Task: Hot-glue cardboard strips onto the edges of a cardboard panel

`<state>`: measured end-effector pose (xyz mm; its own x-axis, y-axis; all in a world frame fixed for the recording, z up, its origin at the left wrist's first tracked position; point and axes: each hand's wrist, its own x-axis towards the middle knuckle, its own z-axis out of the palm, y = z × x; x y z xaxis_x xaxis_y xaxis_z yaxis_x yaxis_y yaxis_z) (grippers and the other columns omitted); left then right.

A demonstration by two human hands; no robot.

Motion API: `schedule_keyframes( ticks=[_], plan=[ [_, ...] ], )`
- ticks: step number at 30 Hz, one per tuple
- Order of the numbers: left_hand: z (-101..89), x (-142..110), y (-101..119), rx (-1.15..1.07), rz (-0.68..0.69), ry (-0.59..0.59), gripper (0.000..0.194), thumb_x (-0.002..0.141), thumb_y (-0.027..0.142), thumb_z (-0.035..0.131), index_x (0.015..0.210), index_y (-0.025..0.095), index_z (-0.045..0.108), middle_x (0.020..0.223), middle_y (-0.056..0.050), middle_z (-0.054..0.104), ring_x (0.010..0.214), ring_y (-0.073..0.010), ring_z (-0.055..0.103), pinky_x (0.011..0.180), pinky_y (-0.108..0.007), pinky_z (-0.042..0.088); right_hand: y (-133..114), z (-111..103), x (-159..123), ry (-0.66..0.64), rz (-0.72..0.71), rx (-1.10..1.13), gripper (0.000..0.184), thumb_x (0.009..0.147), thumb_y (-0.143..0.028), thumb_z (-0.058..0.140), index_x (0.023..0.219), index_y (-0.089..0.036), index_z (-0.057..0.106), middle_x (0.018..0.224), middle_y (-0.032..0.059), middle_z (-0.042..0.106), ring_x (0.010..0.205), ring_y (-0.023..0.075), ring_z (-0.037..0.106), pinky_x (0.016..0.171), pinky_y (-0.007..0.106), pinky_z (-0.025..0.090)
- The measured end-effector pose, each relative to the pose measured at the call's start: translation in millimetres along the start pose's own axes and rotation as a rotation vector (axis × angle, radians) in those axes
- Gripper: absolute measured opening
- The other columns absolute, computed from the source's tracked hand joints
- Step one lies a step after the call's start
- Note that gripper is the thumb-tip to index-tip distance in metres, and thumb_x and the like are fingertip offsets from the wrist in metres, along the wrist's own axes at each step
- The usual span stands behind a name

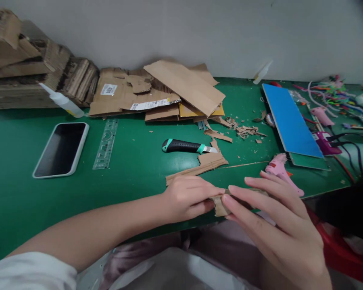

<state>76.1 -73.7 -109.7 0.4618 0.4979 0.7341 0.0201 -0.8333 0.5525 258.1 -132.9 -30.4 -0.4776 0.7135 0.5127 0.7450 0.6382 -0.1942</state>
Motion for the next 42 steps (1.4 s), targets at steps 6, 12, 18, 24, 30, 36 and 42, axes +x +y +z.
schedule_keyframes(
  ticks=[6,12,18,24,30,36,42],
  plan=[
    [-0.4,-1.5,-0.3,-0.018,-0.011,-0.026,0.020,0.084,0.018,0.051,0.101,0.013,0.059,0.085,-0.009,0.070,0.078,-0.0148,0.067,0.069,-0.024,0.053,3.8,1.5,0.0,-0.036,-0.006,0.030,0.036,0.077,-0.013,0.064,0.110,-0.026,0.063,0.103,-0.0012,0.067,0.109,0.0201,0.053,0.100,0.046,0.040],
    [-3.0,-1.0,0.8,-0.024,-0.001,-0.047,0.021,0.084,0.016,0.050,0.103,0.012,0.060,0.086,-0.010,0.070,0.077,-0.0153,0.067,0.067,-0.024,0.054,8.5,-6.5,1.3,0.030,-0.013,-0.031,0.032,0.073,-0.016,0.068,0.103,-0.029,0.064,0.106,0.0007,0.065,0.107,0.0212,0.055,0.100,0.050,0.039],
    [-6.5,0.3,4.6,0.046,-0.004,-0.091,0.024,0.086,0.016,0.047,0.105,0.011,0.059,0.083,-0.009,0.070,0.075,-0.0150,0.067,0.068,-0.023,0.054,25.4,-11.4,-29.4,0.213,0.091,-0.024,0.037,0.063,-0.004,0.073,0.096,-0.020,0.065,0.100,0.0060,0.064,0.103,0.0260,0.057,0.088,0.049,0.049],
    [-9.1,4.1,10.0,-0.002,-0.007,-0.156,0.033,0.090,0.024,0.044,0.120,0.015,0.052,0.086,-0.008,0.071,0.076,-0.0153,0.068,0.066,-0.022,0.055,26.1,5.9,-44.7,0.506,0.180,-0.087,0.032,0.062,0.005,0.068,0.081,-0.021,0.069,0.084,0.0014,0.064,0.090,0.0215,0.061,0.074,0.040,0.053],
    [-14.8,13.9,11.2,0.027,0.011,-0.202,0.043,0.090,0.025,0.043,0.133,0.020,0.041,0.089,-0.005,0.072,0.075,-0.0140,0.069,0.065,-0.018,0.057,26.3,8.7,-42.3,0.460,0.216,-0.052,0.024,0.064,0.004,0.067,0.076,-0.017,0.067,0.085,0.0022,0.065,0.090,0.0218,0.060,0.071,0.038,0.053],
    [-20.3,8.7,8.0,0.033,-0.008,-0.318,0.044,0.092,0.022,0.040,0.136,0.023,0.037,0.099,-0.004,0.070,0.084,-0.0144,0.068,0.070,-0.018,0.057,29.6,10.9,-43.5,0.450,0.184,-0.040,0.022,0.068,0.003,0.064,0.076,-0.017,0.068,0.085,0.0021,0.065,0.089,0.0206,0.059,0.068,0.037,0.053],
    [-21.8,6.0,6.5,0.029,-0.005,-0.335,0.044,0.092,0.022,0.041,0.136,0.019,0.037,0.101,-0.006,0.069,0.088,-0.0144,0.067,0.075,-0.017,0.056,28.2,13.0,-42.9,0.468,0.216,-0.036,0.023,0.066,0.004,0.065,0.075,-0.017,0.067,0.083,0.0009,0.066,0.088,0.0195,0.060,0.072,0.038,0.054]
  ],
)
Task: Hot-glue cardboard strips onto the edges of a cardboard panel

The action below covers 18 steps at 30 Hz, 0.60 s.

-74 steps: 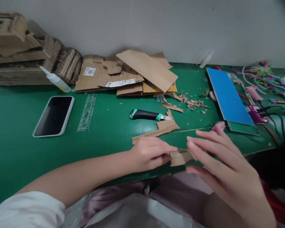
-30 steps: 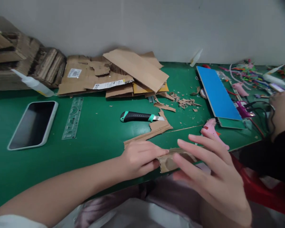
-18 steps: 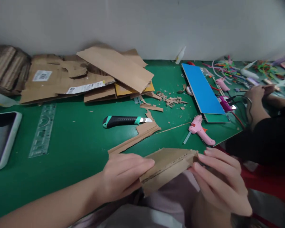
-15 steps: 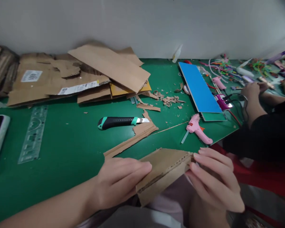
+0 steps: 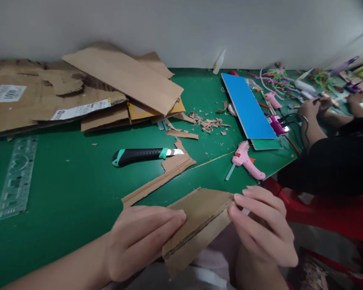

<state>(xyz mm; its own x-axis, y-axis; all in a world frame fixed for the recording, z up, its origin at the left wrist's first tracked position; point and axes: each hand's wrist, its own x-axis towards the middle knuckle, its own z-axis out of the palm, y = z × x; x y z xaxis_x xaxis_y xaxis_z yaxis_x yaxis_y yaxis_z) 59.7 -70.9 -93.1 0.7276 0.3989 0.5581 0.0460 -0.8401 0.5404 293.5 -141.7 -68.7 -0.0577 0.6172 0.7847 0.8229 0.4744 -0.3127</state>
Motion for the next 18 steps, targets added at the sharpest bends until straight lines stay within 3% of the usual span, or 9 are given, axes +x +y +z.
schedule_keyframes(
  ticks=[5,11,18],
  plan=[
    [0.0,-0.6,-0.2,0.047,0.020,-0.022,0.041,0.094,0.023,0.038,0.134,0.017,0.038,0.103,-0.006,0.068,0.091,-0.0127,0.066,0.076,-0.017,0.055,1.9,4.6,-5.5,0.050,0.008,-0.016,0.020,0.072,-0.004,0.065,0.081,-0.022,0.068,0.084,-0.0003,0.067,0.087,0.0193,0.061,0.074,0.040,0.054],
    [-0.6,-1.8,-1.9,0.052,0.066,-0.010,0.031,0.093,0.017,0.039,0.120,0.008,0.052,0.103,-0.010,0.068,0.100,-0.0117,0.062,0.084,-0.016,0.051,0.4,6.6,-8.2,0.065,0.040,-0.035,0.022,0.073,-0.005,0.065,0.085,-0.023,0.069,0.084,0.0001,0.067,0.091,0.0210,0.061,0.076,0.039,0.053],
    [0.5,5.5,1.8,0.038,0.010,0.015,0.038,0.094,0.021,0.036,0.131,0.019,0.044,0.095,-0.004,0.071,0.084,-0.0117,0.067,0.073,-0.015,0.054,0.5,5.6,-4.1,0.057,0.033,-0.022,0.014,0.074,-0.007,0.065,0.078,-0.020,0.070,0.082,0.0014,0.062,0.092,0.0210,0.057,0.078,0.041,0.051]
  ],
)
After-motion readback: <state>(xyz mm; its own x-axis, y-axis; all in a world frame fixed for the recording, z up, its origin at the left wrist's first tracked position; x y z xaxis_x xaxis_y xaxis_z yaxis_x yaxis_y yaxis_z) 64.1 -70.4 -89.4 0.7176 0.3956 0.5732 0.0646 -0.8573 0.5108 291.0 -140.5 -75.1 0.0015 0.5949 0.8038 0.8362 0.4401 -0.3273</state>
